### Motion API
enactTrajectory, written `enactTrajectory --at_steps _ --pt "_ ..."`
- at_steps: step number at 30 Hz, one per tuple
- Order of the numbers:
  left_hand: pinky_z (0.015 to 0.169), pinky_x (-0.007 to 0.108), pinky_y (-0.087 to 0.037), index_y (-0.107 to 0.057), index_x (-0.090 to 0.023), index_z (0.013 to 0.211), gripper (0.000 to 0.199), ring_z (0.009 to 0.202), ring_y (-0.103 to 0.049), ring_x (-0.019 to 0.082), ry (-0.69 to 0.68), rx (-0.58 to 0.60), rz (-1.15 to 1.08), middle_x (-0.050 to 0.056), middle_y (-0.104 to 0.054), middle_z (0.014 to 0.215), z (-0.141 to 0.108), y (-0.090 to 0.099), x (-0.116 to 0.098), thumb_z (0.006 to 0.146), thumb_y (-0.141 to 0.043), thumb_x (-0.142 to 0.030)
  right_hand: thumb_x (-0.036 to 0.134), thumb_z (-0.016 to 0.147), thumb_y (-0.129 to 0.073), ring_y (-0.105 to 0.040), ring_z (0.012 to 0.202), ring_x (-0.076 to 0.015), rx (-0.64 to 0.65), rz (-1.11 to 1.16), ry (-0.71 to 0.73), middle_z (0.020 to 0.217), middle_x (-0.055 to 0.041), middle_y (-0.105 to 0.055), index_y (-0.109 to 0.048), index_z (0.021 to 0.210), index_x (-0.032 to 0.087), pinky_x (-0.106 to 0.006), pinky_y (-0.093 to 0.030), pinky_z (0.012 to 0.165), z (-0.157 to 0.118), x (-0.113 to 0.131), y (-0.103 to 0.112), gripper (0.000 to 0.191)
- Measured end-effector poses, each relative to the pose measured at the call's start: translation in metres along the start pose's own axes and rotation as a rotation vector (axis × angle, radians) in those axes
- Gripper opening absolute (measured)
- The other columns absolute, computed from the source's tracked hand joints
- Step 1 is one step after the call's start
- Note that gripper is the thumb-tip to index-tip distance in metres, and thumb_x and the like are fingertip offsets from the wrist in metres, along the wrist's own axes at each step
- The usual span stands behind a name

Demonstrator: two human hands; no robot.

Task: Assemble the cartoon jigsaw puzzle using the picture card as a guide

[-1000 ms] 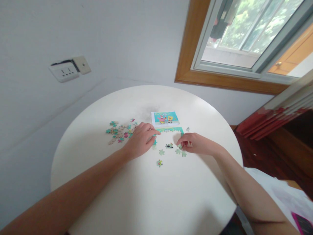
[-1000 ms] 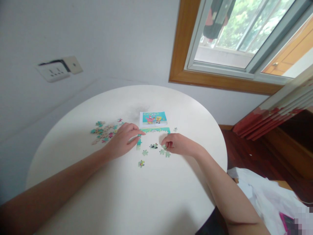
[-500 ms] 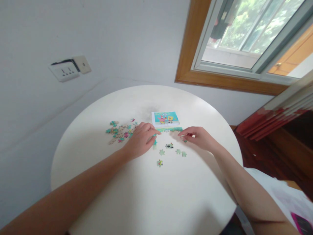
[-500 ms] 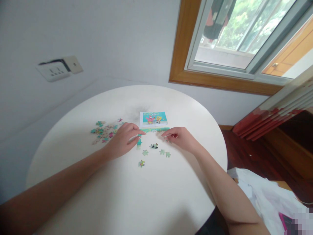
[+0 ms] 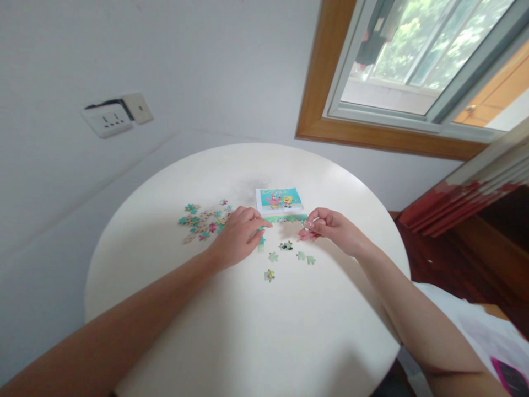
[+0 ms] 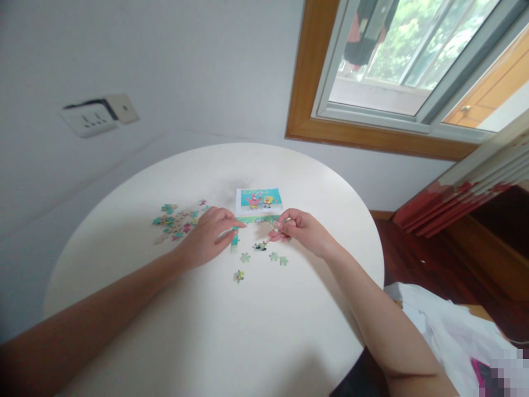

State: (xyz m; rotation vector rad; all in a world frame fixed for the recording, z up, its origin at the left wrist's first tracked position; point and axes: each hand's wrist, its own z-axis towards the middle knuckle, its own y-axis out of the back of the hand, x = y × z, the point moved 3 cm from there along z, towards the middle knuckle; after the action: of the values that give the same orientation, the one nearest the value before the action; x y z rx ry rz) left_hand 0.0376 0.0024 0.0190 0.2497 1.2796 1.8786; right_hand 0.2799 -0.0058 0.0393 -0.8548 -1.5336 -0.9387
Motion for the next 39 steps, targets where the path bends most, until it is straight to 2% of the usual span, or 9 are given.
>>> enactTrajectory --at_steps 4,9,13,20,22,25,28,33,39 --pt "0.086 0.038 -0.039 -0.068 -0.02 0.105 0.024 0.097 -0.048 0.023 -0.005 0.0 -0.003 0.007 -0.056 0.098 0.0 0.0 -0.001 0.089 -0.05 -0.014 0.047 0.078 -0.07 -0.072 0.081 -0.0171 0.031 0.038 0.024 0.084 -0.004 -0.075 -0.052 0.088 0.02 -0.03 -0.052 0.074 0.0 0.0 -0.006 0.033" --pt "0.086 0.038 -0.039 -0.067 -0.019 0.105 0.025 0.097 -0.049 0.023 -0.01 0.015 -0.001 0.007 -0.056 0.099 0.0 -0.001 -0.002 0.087 -0.051 -0.011 0.044 0.081 -0.067 -0.072 0.084 -0.0168 0.049 0.046 0.038 0.084 -0.0024 -0.076 -0.059 0.11 0.021 -0.03 -0.053 0.077 0.001 -0.001 -0.008 0.038" --pt "0.086 0.038 -0.039 -0.067 -0.02 0.105 0.025 0.097 -0.048 0.023 -0.022 0.014 0.002 0.006 -0.056 0.099 0.0 -0.001 -0.001 0.087 -0.052 -0.011 0.046 0.08 -0.067 -0.073 0.081 -0.0176 0.023 0.042 0.017 0.083 -0.0034 -0.076 -0.058 0.104 0.021 -0.031 -0.053 0.076 0.003 -0.004 -0.006 0.035" --pt "0.088 0.038 -0.039 -0.066 -0.021 0.105 0.026 0.098 -0.048 0.022 -0.027 0.008 0.001 0.006 -0.056 0.1 -0.001 -0.002 -0.001 0.087 -0.051 -0.011 0.057 0.083 -0.059 -0.07 0.075 -0.0177 0.037 0.007 -0.013 0.08 -0.0048 -0.074 -0.046 0.087 0.022 -0.03 -0.049 0.071 0.001 -0.003 -0.005 0.038" --pt "0.088 0.038 -0.039 -0.066 -0.02 0.104 0.025 0.099 -0.048 0.022 -0.026 0.01 -0.004 0.006 -0.056 0.1 -0.001 -0.002 -0.002 0.087 -0.051 -0.011 0.054 0.085 -0.057 -0.067 0.075 -0.0167 0.0 -0.123 -0.001 0.079 -0.0042 -0.072 -0.048 0.085 0.021 -0.029 -0.047 0.069 0.001 -0.002 0.0 0.034" --pt "0.088 0.038 -0.039 -0.066 -0.02 0.104 0.025 0.099 -0.048 0.023 -0.023 0.015 -0.01 0.006 -0.056 0.1 -0.001 -0.002 -0.002 0.087 -0.051 -0.011 0.039 0.085 -0.057 -0.059 0.072 -0.0141 -0.081 -0.49 0.059 0.078 -0.0028 -0.067 -0.059 0.079 0.018 -0.026 -0.042 0.066 0.0 -0.001 0.014 0.022" --pt "0.087 0.038 -0.039 -0.067 -0.02 0.103 0.024 0.099 -0.049 0.023 -0.017 0.021 -0.014 0.006 -0.056 0.1 -0.001 -0.002 -0.003 0.087 -0.052 -0.011 0.028 0.08 -0.056 -0.052 0.068 -0.0129 -0.087 -0.749 0.05 0.076 -0.0015 -0.062 -0.066 0.075 0.018 -0.025 -0.039 0.064 0.0 -0.003 0.022 0.015" --pt "0.088 0.038 -0.039 -0.067 -0.021 0.104 0.026 0.099 -0.049 0.022 -0.013 0.022 -0.018 0.006 -0.056 0.1 -0.001 -0.003 -0.002 0.086 -0.052 -0.01 0.026 0.078 -0.057 -0.051 0.065 -0.013 0.0 -0.904 -0.059 0.071 -0.0007 -0.06 -0.068 0.074 0.018 -0.024 -0.035 0.06 -0.001 -0.006 0.013 0.014" --pt "0.088 0.038 -0.039 -0.067 -0.021 0.103 0.024 0.099 -0.049 0.022 -0.009 0.021 -0.011 0.006 -0.056 0.1 -0.001 -0.003 -0.001 0.087 -0.052 -0.011 0.032 0.081 -0.057 -0.046 0.06 -0.0118 0.043 -1.079 -0.095 0.067 -0.001 -0.058 -0.057 0.066 0.017 -0.024 -0.029 0.056 -0.004 -0.009 0.004 0.021"
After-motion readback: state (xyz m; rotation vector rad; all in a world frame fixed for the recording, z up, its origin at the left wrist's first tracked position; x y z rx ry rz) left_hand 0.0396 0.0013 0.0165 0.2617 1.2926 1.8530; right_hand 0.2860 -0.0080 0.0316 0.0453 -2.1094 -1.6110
